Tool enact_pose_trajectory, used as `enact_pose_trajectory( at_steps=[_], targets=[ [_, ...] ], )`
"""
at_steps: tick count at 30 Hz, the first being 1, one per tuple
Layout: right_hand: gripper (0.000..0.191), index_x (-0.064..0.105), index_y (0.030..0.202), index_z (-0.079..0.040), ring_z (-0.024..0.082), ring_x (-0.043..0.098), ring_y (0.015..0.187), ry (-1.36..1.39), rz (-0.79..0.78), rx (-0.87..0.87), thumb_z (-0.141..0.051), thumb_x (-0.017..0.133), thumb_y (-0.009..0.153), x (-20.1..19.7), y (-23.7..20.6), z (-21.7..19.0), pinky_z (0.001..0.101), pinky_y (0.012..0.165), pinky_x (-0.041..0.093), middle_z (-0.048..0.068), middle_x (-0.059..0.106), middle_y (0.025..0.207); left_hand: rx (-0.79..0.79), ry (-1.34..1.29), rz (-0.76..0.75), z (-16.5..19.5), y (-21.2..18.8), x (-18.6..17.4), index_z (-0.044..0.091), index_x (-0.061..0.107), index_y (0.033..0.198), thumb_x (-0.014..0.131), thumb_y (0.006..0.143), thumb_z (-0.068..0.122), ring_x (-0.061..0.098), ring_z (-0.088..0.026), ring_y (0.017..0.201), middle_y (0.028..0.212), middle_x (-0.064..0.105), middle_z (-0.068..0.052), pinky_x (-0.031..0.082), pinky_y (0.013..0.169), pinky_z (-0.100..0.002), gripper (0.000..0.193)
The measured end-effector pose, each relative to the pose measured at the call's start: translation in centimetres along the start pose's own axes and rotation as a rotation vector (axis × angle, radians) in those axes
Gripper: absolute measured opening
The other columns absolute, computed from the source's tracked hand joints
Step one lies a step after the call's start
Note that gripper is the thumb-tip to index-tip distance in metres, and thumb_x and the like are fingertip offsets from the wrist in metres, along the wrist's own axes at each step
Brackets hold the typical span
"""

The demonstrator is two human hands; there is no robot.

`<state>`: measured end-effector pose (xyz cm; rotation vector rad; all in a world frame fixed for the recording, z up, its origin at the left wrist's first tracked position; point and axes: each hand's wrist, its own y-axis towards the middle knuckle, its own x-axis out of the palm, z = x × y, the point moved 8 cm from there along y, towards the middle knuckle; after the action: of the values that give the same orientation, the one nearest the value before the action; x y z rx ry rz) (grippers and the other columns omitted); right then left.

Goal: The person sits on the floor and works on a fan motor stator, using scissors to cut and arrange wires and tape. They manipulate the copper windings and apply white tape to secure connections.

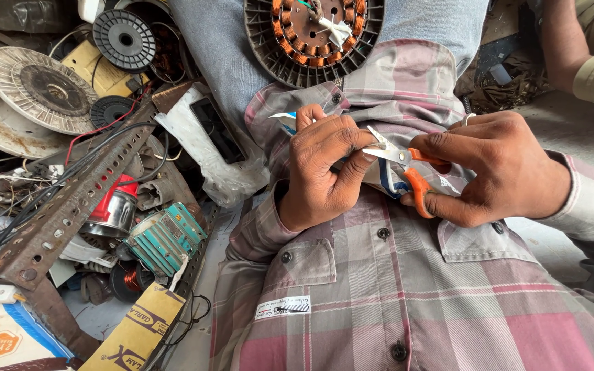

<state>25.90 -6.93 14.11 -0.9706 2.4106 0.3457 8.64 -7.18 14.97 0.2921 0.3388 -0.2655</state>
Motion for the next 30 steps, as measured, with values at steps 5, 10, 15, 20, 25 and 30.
enact_pose_trajectory(
  at_steps=[5, 10, 15, 20, 25, 30],
  targets=[
    [0.054, 0.074, 0.103, 0.007, 0.019, 0.062, 0.045, 0.011, -0.022, 0.010, -0.027, 0.081, 0.061, -0.11, 0.10, 0.12, 0.0328, 0.046, 0.049, 0.004, 0.064, 0.058, 0.003, -0.009, 0.000, -0.07, -0.01, 0.04, 0.008, 0.069, 0.100, 0.062, 0.107, 0.027, 0.055, -0.014, 0.068, 0.080, 0.064, 0.000, 0.031, 0.084, -0.035, 0.022],
    [0.051, 0.074, 0.101, 0.006, 0.018, 0.060, 0.043, 0.024, -0.017, 0.013, -0.026, 0.081, 0.062, -0.05, 0.11, 0.19, 0.0319, 0.044, 0.048, 0.003, 0.062, 0.056, -0.013, -0.007, -0.012, -0.07, 0.01, 0.06, 0.008, 0.070, 0.099, 0.063, 0.106, 0.026, 0.054, -0.015, 0.070, 0.078, 0.063, 0.001, 0.031, 0.084, -0.035, 0.021],
    [0.050, 0.074, 0.102, 0.005, 0.018, 0.060, 0.043, 0.030, -0.024, 0.021, -0.025, 0.080, 0.062, -0.01, -0.03, 0.34, 0.0319, 0.044, 0.048, 0.002, 0.063, 0.056, -0.013, -0.012, -0.002, 0.02, 0.02, -0.10, 0.008, 0.070, 0.098, 0.064, 0.106, 0.027, 0.055, -0.014, 0.066, 0.080, 0.065, 0.000, 0.031, 0.084, -0.034, 0.021],
    [0.051, 0.074, 0.103, 0.005, 0.018, 0.061, 0.044, 0.033, -0.032, 0.030, -0.025, 0.080, 0.062, 0.11, -0.02, 0.41, 0.0324, 0.046, 0.049, 0.003, 0.063, 0.056, -0.012, -0.027, 0.003, -0.07, -0.04, -0.03, 0.009, 0.069, 0.096, 0.064, 0.106, 0.027, 0.056, -0.013, 0.067, 0.079, 0.065, 0.001, 0.032, 0.085, -0.034, 0.022],
    [0.052, 0.074, 0.102, 0.006, 0.020, 0.062, 0.048, -0.002, 0.032, -0.018, -0.028, 0.081, 0.063, 0.12, 0.23, -0.05, 0.0327, 0.048, 0.049, 0.006, 0.064, 0.060, -0.007, -0.034, 0.010, -0.19, -0.11, -0.01, 0.008, 0.069, 0.097, 0.062, 0.107, 0.028, 0.056, -0.014, 0.070, 0.080, 0.066, 0.001, 0.032, 0.085, -0.034, 0.023],
    [0.052, 0.074, 0.101, 0.005, 0.020, 0.060, 0.045, 0.006, 0.025, -0.022, -0.029, 0.081, 0.063, 0.23, 0.29, 0.00, 0.0333, 0.046, 0.048, 0.005, 0.062, 0.057, -0.010, -0.034, 0.011, -0.29, -0.19, -0.04, 0.008, 0.070, 0.097, 0.064, 0.106, 0.028, 0.056, -0.013, 0.067, 0.079, 0.066, 0.000, 0.032, 0.085, -0.034, 0.022]
  ],
)
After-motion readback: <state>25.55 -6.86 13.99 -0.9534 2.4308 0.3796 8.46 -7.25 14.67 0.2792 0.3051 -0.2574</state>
